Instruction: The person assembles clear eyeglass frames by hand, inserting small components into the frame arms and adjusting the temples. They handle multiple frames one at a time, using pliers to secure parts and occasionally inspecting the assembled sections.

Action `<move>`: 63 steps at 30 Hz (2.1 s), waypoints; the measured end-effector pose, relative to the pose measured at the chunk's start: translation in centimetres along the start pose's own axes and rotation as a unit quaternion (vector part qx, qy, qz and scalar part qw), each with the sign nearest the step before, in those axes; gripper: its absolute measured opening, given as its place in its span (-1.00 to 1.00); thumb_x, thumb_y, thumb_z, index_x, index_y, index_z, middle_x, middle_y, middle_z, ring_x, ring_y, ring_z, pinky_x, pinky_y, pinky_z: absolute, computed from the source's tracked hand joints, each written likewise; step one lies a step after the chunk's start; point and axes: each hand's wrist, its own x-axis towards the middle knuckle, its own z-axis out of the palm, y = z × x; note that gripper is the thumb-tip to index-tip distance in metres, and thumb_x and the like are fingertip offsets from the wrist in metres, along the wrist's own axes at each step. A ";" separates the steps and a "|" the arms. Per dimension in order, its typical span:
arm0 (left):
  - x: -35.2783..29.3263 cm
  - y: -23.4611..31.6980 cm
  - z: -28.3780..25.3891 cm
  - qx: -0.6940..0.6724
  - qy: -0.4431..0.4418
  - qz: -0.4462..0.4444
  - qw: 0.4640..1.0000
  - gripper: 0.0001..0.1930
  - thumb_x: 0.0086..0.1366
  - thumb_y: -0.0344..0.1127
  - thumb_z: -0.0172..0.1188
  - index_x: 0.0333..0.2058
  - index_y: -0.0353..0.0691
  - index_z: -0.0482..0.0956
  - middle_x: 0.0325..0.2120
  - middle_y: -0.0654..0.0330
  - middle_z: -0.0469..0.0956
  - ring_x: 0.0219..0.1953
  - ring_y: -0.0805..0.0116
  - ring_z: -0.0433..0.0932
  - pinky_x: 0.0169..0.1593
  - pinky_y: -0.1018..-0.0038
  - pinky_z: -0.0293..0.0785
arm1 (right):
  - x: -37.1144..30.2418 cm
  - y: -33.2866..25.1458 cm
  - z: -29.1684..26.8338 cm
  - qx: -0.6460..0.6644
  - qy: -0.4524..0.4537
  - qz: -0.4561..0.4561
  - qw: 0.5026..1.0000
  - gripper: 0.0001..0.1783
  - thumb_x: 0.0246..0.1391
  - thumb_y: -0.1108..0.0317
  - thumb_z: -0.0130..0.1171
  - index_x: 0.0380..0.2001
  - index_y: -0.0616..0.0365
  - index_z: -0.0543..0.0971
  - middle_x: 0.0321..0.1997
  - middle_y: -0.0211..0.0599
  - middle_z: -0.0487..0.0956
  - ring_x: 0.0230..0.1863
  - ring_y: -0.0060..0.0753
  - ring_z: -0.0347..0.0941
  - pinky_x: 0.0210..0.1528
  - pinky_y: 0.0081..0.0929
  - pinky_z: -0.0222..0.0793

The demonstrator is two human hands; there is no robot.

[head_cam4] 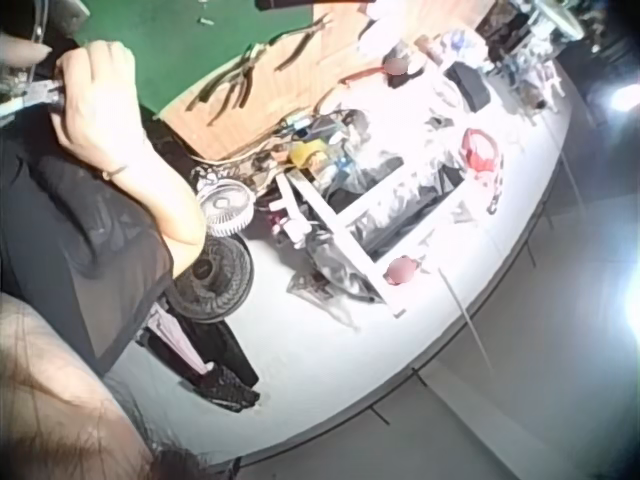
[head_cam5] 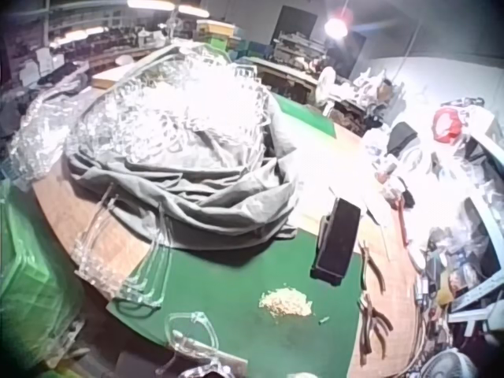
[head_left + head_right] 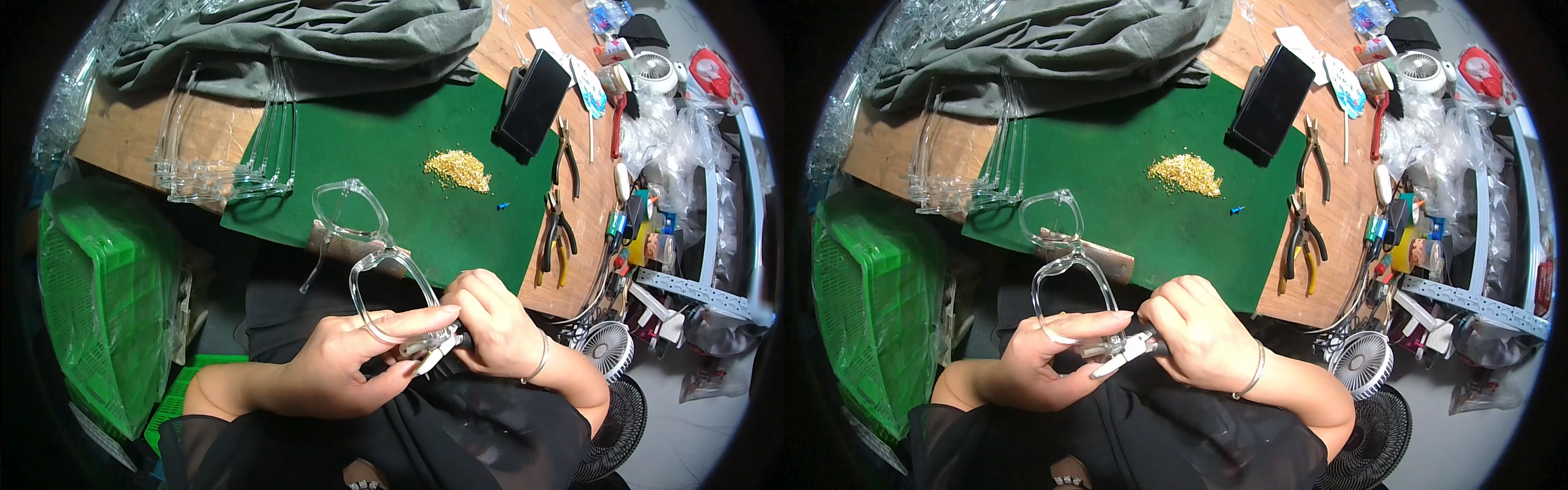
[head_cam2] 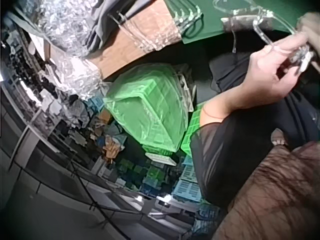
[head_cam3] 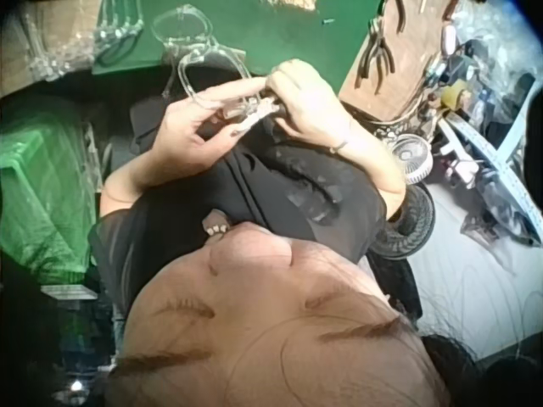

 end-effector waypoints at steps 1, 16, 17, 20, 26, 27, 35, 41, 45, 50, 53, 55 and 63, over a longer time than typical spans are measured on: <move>0.0 0.1 -0.1 0.007 -0.017 -0.004 1.000 -0.42 0.01 -0.55 0.23 0.07 -0.29 0.33 -0.38 0.16 0.51 -0.45 0.55 0.46 -0.35 0.66 0.43 | 0.0 0.1 0.3 -0.008 0.018 -0.007 1.000 -0.70 -0.36 0.46 0.20 -0.44 0.23 0.39 -0.47 -0.21 0.33 -0.35 -0.17 0.31 -0.24 -0.33 0.24; 0.0 0.2 0.6 0.152 0.022 0.068 0.986 -0.50 -0.11 -0.49 0.34 -0.10 -0.31 0.48 -0.39 0.08 0.57 -0.52 0.37 0.55 -0.48 0.57 0.49 | -0.8 0.6 2.3 -0.049 0.105 -0.015 0.993 -0.75 -0.45 0.46 0.16 -0.54 0.18 0.39 -0.56 -0.27 0.31 -0.48 -0.24 0.30 -0.37 -0.39 0.24; 0.0 0.2 0.6 0.145 0.020 0.059 0.988 -0.49 -0.11 -0.49 0.34 -0.08 -0.31 0.47 -0.40 0.08 0.56 -0.53 0.37 0.54 -0.49 0.57 0.47 | -0.8 0.5 2.4 -0.054 0.108 -0.010 0.993 -0.75 -0.45 0.47 0.16 -0.54 0.18 0.39 -0.57 -0.27 0.30 -0.49 -0.24 0.30 -0.38 -0.39 0.23; 0.2 -0.5 0.2 0.092 0.021 0.038 0.995 -0.42 -0.09 -0.48 0.33 0.00 -0.29 0.41 -0.48 0.10 0.52 -0.59 0.38 0.46 -0.51 0.57 0.40 | -0.7 0.4 1.9 -0.039 0.071 0.018 0.997 -0.71 -0.44 0.46 0.17 -0.50 0.19 0.39 -0.53 -0.24 0.32 -0.45 -0.20 0.31 -0.34 -0.37 0.24; 0.2 0.2 -0.2 -0.055 -0.004 -0.093 0.994 -0.40 0.01 -0.61 0.23 0.08 -0.25 0.32 -0.34 0.22 0.46 -0.43 0.63 0.43 -0.38 0.71 0.39 | 0.3 0.8 0.0 -0.038 0.064 -0.010 0.997 -0.49 -0.48 0.42 0.28 -0.29 0.21 0.40 -0.31 -0.16 0.35 -0.20 -0.10 0.34 -0.02 -0.07 0.22; 0.2 0.2 0.1 -0.103 0.012 -0.094 0.990 -0.40 0.03 -0.62 0.22 0.09 -0.25 0.30 -0.27 0.22 0.46 -0.37 0.64 0.44 -0.34 0.73 0.41 | 0.4 0.8 -0.1 -0.045 0.063 -0.009 0.997 -0.48 -0.49 0.42 0.29 -0.28 0.20 0.40 -0.30 -0.17 0.36 -0.17 -0.11 0.34 0.02 -0.02 0.20; 0.3 0.4 -0.9 -0.097 0.032 -0.125 0.987 -0.46 -0.01 -0.66 0.23 0.01 -0.33 0.35 -0.33 0.11 0.50 -0.33 0.53 0.52 -0.29 0.68 0.49 | 0.3 3.2 0.1 -0.033 0.018 0.012 0.999 -0.49 -0.46 0.47 0.28 -0.29 0.19 0.38 -0.31 -0.18 0.36 -0.21 -0.09 0.33 -0.02 -0.15 0.24; 0.2 0.0 -1.4 -0.016 0.137 -0.018 0.990 -0.59 -0.08 -0.61 0.29 -0.17 -0.30 0.53 -0.49 0.21 0.52 -0.53 0.62 0.46 -0.42 0.73 0.43 | -0.3 6.8 2.8 -0.017 0.103 0.163 0.981 -0.74 -0.29 0.54 0.17 -0.42 0.18 0.38 -0.45 -0.17 0.42 -0.38 -0.09 0.38 -0.27 -0.30 0.30; 0.7 0.1 -1.5 0.023 0.128 0.006 0.992 -0.58 -0.10 -0.62 0.29 -0.17 -0.34 0.52 -0.45 0.15 0.55 -0.52 0.54 0.49 -0.41 0.68 0.44 | 3.3 9.8 3.4 -0.064 0.185 0.224 0.955 -0.82 -0.17 0.47 0.16 -0.43 0.20 0.41 -0.49 -0.14 0.44 -0.43 -0.06 0.39 -0.37 -0.26 0.29; 0.0 0.8 -3.6 0.020 0.092 0.013 0.995 -0.52 -0.09 -0.61 0.28 -0.10 -0.39 0.45 -0.39 0.10 0.56 -0.45 0.46 0.51 -0.35 0.63 0.45 | 3.8 10.2 4.2 -0.105 0.205 0.228 0.946 -0.82 -0.15 0.42 0.19 -0.44 0.21 0.43 -0.49 -0.15 0.42 -0.42 -0.06 0.37 -0.41 -0.25 0.25; -0.5 0.4 -2.9 -0.021 0.093 -0.003 0.995 -0.47 -0.04 -0.60 0.27 -0.01 -0.38 0.38 -0.28 0.11 0.52 -0.43 0.53 0.48 -0.35 0.65 0.44 | 4.1 10.2 4.1 -0.096 0.192 0.250 0.944 -0.80 -0.16 0.39 0.21 -0.46 0.22 0.43 -0.49 -0.13 0.43 -0.42 -0.04 0.38 -0.41 -0.24 0.27; -0.5 0.4 -2.3 -0.028 0.097 -0.040 0.994 -0.45 -0.02 -0.61 0.25 0.02 -0.38 0.35 -0.22 0.11 0.49 -0.42 0.58 0.47 -0.34 0.67 0.44 | 4.2 10.3 4.5 -0.093 0.195 0.258 0.942 -0.79 -0.16 0.37 0.22 -0.48 0.22 0.43 -0.50 -0.11 0.44 -0.43 -0.03 0.39 -0.41 -0.23 0.28; 0.1 0.2 -1.4 -0.191 0.057 -0.135 0.971 -0.27 0.04 -0.71 0.13 0.18 -0.29 0.04 0.02 -0.03 0.30 -0.26 0.44 0.53 -0.19 0.63 0.49 | 3.6 7.8 2.2 0.109 0.162 0.277 0.941 -0.94 -0.13 0.53 0.07 -0.52 0.24 0.40 -0.57 -0.22 0.41 -0.52 -0.30 0.38 -0.40 -0.45 0.31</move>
